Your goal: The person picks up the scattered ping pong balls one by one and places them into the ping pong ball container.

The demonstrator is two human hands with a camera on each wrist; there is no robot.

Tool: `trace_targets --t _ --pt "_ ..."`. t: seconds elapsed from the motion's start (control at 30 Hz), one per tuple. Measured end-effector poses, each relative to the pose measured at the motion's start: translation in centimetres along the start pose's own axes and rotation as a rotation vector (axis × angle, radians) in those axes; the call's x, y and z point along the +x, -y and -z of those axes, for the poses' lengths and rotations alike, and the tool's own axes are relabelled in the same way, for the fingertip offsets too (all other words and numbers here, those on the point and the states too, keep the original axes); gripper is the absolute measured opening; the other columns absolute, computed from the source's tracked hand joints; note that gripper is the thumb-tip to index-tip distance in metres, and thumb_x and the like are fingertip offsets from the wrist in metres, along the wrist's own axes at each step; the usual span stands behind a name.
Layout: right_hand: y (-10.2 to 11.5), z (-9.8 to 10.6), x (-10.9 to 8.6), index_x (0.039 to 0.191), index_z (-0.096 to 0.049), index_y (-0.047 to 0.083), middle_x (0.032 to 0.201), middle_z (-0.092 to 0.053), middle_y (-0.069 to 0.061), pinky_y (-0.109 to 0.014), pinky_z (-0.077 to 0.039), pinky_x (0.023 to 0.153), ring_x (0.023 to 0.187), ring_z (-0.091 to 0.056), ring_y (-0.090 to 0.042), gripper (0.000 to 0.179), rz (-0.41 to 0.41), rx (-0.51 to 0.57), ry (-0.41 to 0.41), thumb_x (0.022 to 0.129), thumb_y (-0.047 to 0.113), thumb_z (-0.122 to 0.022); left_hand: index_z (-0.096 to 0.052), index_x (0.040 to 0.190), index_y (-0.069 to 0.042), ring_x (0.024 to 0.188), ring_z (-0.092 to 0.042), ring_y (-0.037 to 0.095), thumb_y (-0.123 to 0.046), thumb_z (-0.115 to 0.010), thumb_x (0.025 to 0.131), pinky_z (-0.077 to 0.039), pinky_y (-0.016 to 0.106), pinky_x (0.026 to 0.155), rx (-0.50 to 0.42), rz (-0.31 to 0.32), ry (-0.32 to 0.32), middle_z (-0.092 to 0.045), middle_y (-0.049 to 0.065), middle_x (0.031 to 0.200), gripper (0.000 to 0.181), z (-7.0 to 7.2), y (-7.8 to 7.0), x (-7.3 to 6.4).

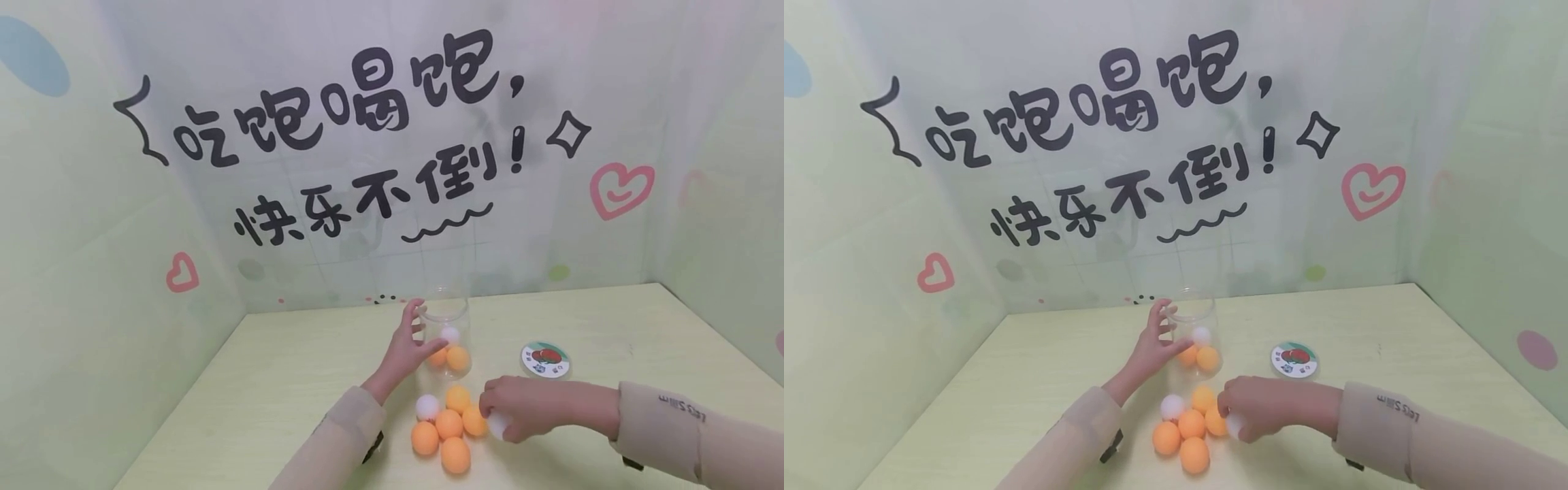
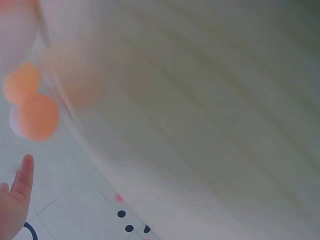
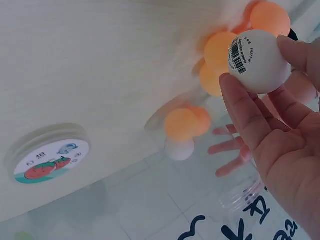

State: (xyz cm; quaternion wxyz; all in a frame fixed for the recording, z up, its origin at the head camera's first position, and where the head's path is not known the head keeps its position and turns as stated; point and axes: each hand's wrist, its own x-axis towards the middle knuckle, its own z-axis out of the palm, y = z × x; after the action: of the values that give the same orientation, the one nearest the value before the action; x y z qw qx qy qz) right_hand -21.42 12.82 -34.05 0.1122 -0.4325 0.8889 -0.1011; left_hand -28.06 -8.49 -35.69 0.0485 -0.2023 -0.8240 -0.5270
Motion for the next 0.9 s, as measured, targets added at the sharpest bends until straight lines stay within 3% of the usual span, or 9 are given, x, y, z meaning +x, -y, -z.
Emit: trace_targets --t 0.1,0.33,0.53,0.9 --pt "0.0 1.1 0.6 0.091 -0.062 0.011 0.082 -0.051 0.01 -0.018 -0.043 0.066 0.072 -0.045 -0.003 0.024 -0.005 -0.002 -0.03 0.069 0.006 -0.07 -0.025 0.137 -0.011 0.117 -0.044 0.044 -0.013 -0.07 0.081 -0.046 0.049 0.088 0.001 0.008 -0.002 -0.031 0.025 0.141 0.073 0.0 0.2 0.1" --pt "0.2 3.6 1.8 0.093 -0.062 0.008 0.084 -0.055 0.004 -0.02 -0.045 0.066 0.072 -0.048 -0.007 0.023 -0.014 -0.033 -0.053 0.071 0.006 -0.068 -0.024 0.137 -0.021 0.117 -0.047 0.039 -0.025 -0.073 0.078 -0.049 0.042 0.085 0.011 -0.017 -0.015 -0.034 0.018 0.14 0.077 -0.6 4.0 1.5" --pt "0.5 5.8 2.6 0.098 -0.063 0.005 0.087 -0.057 0.001 -0.025 -0.047 0.068 0.074 -0.049 -0.012 0.024 -0.079 -0.026 -0.047 0.074 0.006 -0.07 -0.025 0.136 -0.022 0.116 -0.047 0.039 -0.024 -0.073 0.078 -0.05 0.043 0.084 0.008 -0.019 -0.014 -0.036 0.018 0.139 0.076 -0.6 4.0 1.6" --pt "-0.3 10.0 3.8 0.099 -0.063 0.002 0.093 -0.06 -0.007 -0.026 -0.047 0.068 0.077 -0.052 -0.017 0.025 -0.071 -0.115 -0.173 0.075 0.005 -0.065 -0.025 0.137 -0.022 0.116 -0.048 0.038 -0.022 -0.073 0.079 -0.05 0.041 0.083 0.009 -0.008 -0.021 -0.037 0.016 0.139 0.075 -0.6 4.0 1.7"
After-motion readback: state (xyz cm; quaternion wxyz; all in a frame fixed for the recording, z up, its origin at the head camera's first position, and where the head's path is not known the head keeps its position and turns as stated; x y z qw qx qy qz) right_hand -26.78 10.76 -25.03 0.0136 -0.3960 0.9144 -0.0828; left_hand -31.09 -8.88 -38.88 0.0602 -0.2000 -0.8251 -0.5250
